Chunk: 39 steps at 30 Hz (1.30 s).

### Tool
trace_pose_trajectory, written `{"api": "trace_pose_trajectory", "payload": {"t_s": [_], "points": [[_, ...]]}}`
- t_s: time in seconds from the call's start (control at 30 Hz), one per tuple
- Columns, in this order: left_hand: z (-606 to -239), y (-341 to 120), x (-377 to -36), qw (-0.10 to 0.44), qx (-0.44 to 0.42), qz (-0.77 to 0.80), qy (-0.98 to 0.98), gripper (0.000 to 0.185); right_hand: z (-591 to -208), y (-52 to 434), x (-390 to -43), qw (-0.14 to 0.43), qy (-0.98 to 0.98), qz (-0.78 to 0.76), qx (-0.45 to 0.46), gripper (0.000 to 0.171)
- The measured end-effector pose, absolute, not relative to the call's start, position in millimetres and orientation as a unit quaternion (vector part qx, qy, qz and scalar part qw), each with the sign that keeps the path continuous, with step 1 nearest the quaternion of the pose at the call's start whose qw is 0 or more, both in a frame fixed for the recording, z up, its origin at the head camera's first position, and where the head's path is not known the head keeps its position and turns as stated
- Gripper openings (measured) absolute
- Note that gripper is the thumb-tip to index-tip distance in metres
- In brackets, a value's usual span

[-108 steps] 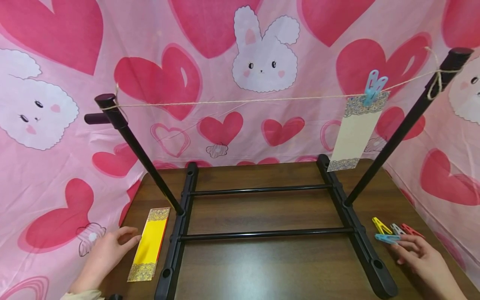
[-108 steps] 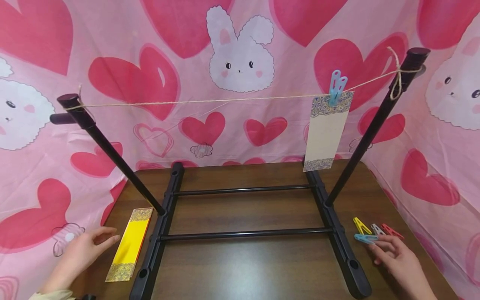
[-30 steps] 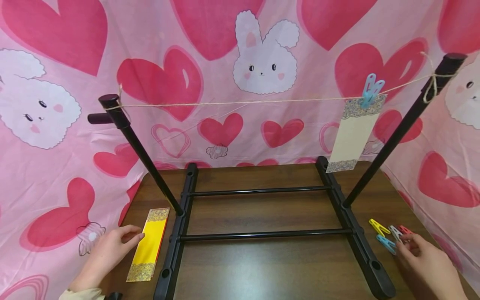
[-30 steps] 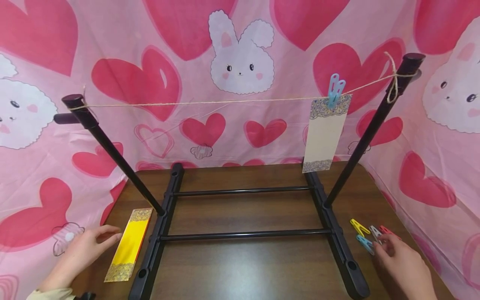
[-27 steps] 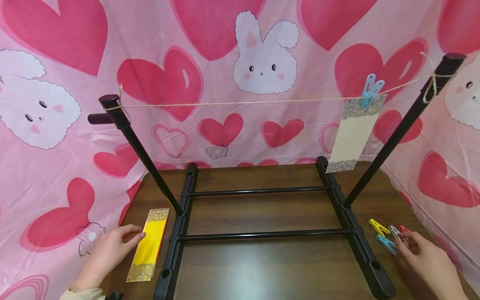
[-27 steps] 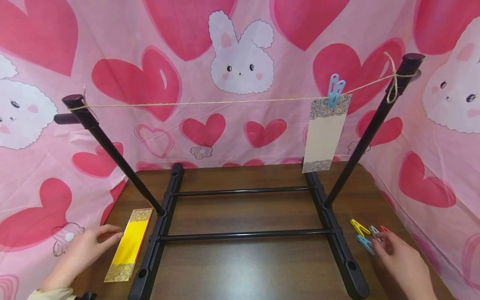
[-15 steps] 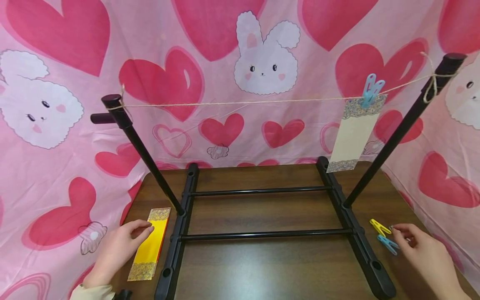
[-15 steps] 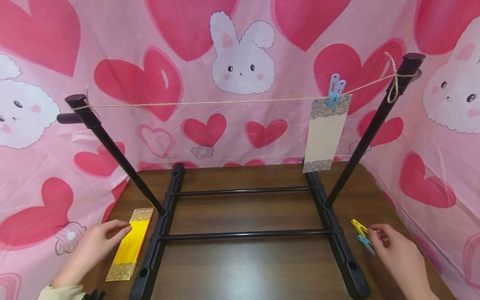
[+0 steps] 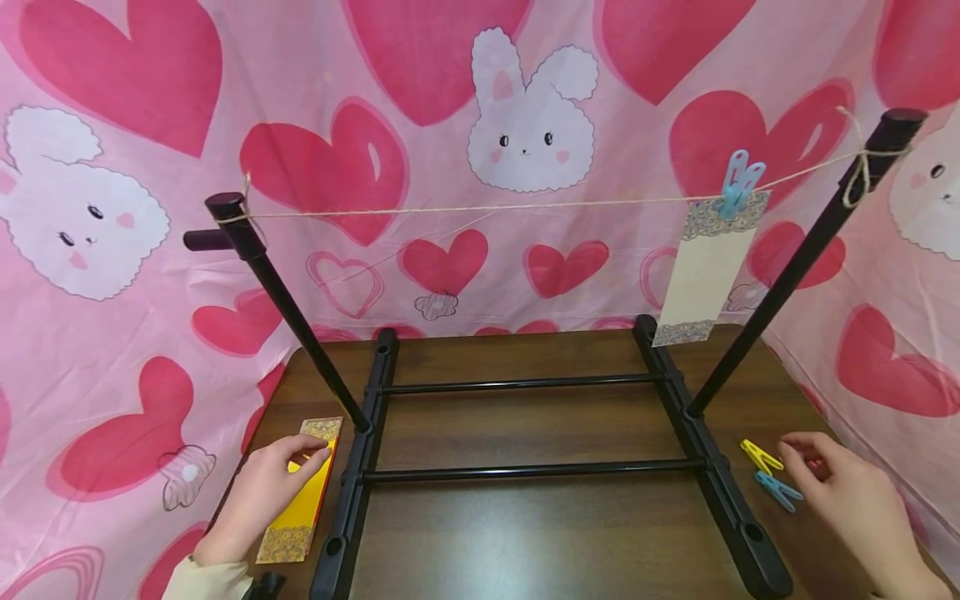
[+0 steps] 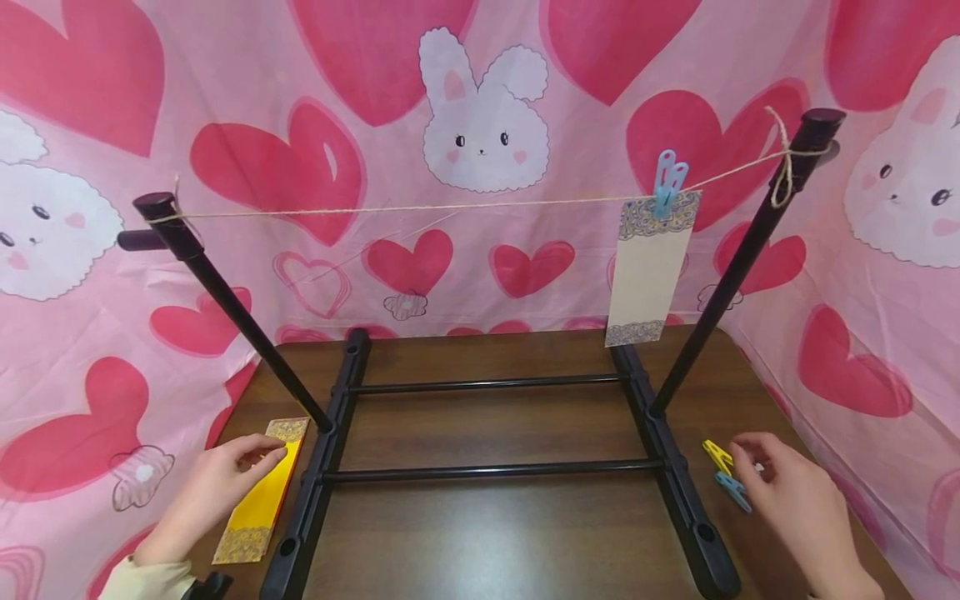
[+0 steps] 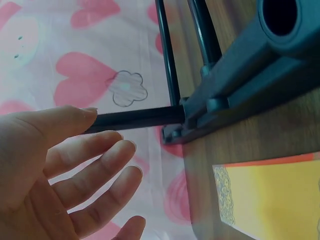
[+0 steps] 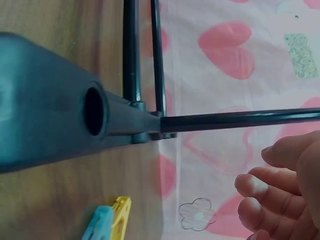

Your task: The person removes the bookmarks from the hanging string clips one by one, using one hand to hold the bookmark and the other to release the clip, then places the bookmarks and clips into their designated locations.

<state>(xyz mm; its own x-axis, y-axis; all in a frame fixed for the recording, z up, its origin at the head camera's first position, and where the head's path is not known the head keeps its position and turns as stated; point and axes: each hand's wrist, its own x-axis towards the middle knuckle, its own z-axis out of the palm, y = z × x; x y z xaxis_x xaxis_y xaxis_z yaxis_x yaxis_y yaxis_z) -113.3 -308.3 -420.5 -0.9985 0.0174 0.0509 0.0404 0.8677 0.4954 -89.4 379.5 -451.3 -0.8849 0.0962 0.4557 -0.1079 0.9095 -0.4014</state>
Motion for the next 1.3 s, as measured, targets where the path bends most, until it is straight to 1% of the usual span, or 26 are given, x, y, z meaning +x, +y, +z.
{"api": "trace_pose_trajectory", "payload": {"t_s": [0.2, 0.43, 0.63, 0.97, 1.17, 1.3], "points": [[-417.9, -298.9, -114.0, 0.040, -0.015, -0.258, -0.965, 0.026, -443.5, 373.4, -93.7, 0.245, -0.948, 0.205, 0.007, 0.017], [-416.4, -290.0, -115.8, 0.058, -0.025, -0.265, -0.962, 0.023, -434.1, 366.3, -99.1, 0.272, -0.937, 0.216, 0.039, 0.016], [-417.2, -280.8, -119.7, 0.080, -0.043, -0.277, -0.957, 0.024, -426.6, 361.9, -101.7, 0.287, -0.929, 0.228, 0.055, 0.015], [-417.8, -261.8, -129.1, 0.103, -0.079, -0.275, -0.953, 0.025, -417.6, 350.3, -113.3, 0.307, -0.922, 0.219, 0.086, 0.019], [-416.1, -250.2, -133.7, 0.127, -0.103, -0.265, -0.950, 0.021, -411.5, 342.9, -116.3, 0.299, -0.923, 0.227, 0.083, 0.023], [-415.3, -242.9, -137.0, 0.127, -0.115, -0.270, -0.948, 0.021, -407.9, 339.5, -116.9, 0.308, -0.918, 0.230, 0.092, 0.022]]}}
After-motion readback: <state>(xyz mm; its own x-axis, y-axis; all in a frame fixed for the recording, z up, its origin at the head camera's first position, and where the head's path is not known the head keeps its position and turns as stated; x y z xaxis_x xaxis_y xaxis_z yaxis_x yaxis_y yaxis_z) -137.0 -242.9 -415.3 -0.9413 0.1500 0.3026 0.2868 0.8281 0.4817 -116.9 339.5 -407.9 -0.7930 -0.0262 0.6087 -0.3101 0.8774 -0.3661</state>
